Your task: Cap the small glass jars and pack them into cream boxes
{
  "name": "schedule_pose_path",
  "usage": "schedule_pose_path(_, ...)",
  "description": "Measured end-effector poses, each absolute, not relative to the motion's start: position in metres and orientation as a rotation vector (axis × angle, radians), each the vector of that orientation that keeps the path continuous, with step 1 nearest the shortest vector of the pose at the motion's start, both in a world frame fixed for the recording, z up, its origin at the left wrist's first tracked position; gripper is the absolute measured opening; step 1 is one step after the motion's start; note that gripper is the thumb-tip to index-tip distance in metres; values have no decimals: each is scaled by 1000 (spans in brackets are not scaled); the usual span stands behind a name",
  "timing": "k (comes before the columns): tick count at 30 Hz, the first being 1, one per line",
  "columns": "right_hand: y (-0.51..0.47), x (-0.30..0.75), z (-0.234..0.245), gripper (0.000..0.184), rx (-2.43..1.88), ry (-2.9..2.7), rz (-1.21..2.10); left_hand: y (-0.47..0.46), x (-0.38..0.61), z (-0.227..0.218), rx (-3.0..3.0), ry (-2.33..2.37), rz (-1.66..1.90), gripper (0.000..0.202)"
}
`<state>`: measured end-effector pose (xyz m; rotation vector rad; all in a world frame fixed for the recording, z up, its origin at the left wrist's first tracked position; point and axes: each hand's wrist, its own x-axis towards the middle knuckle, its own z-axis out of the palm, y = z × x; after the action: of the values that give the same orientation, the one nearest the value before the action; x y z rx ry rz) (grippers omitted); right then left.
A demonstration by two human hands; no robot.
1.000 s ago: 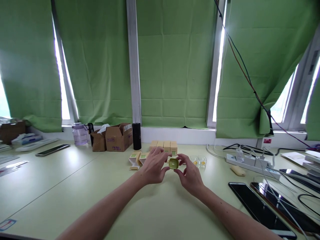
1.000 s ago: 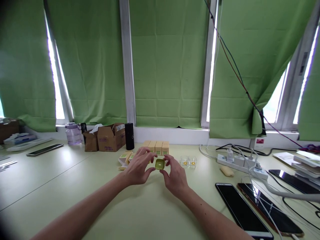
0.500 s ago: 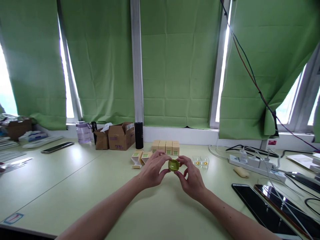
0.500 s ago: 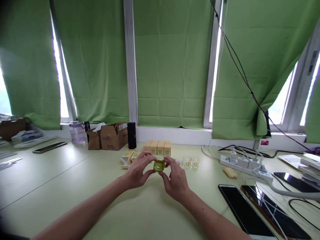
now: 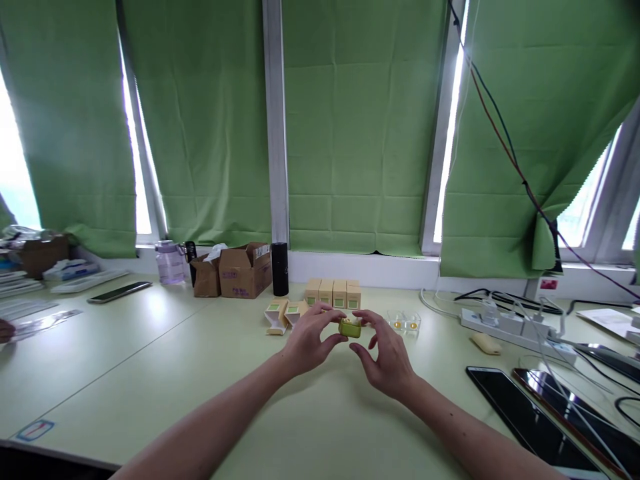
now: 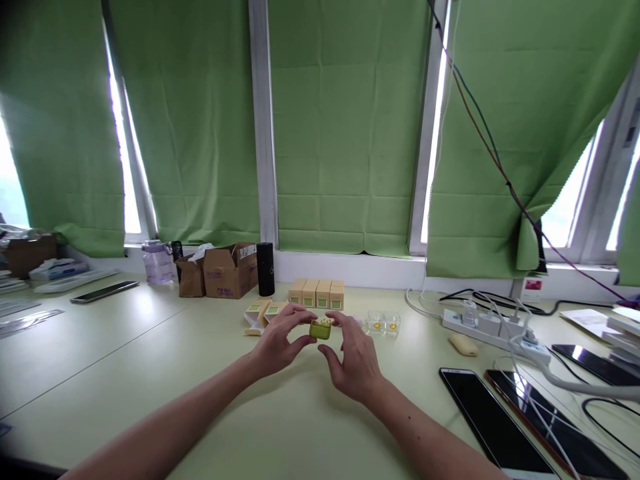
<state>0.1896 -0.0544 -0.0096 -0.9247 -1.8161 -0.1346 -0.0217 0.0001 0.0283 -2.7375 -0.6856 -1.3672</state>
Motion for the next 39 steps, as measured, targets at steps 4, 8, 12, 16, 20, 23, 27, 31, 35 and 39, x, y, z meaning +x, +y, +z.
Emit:
schedule_pose_path(4, -54, 189, -8, 55, -881, -1823, -221, -1, -20, 26, -2822, -764, -1456, 28)
schedule_pose_path(8, -52, 189, -9, 52, -864, -1845, -296, -1, -17, 22, -2857, -842, -1572, 22)
schedule_pose_path(12, -52, 189, -10, 50, -867, -1849, -312, 1, -13, 20, -2888, -899, -1702, 16)
schedule_pose_path(16, -51, 189, -10, 45, -879, -1849, -299, 0, -10, 20, -2908, -922, -1730, 17)
schedule_pose_path(20, -50, 188, -10, 41, -879, -1849, -277, -2, -10, 22, -2905, -953, -1677, 23)
schedule_pose_path(23, -50, 188, -10, 41, -902, -1839, -208, -2, -13, 23, -2865, -948, -1610, 30)
schedule_pose_path(27, -51, 188, -11, 41, -927, -1800, -84, 1, -18, 24, -2817, -857, -1538, 21)
schedule_pose_path(31, -51, 188, -11, 39, -937, -1763, 0, 3, -21, 24, -2782, -736, -1460, 39)
schedule_pose_path(35, -50, 188, -12, 38, -932, -1756, 42, 2, -23, 26, -2718, -664, -1361, 40)
schedule_pose_path(39, -49, 189, -11, 37, -915, -1769, 44, -1, -24, 29, -2647, -595, -1267, 43)
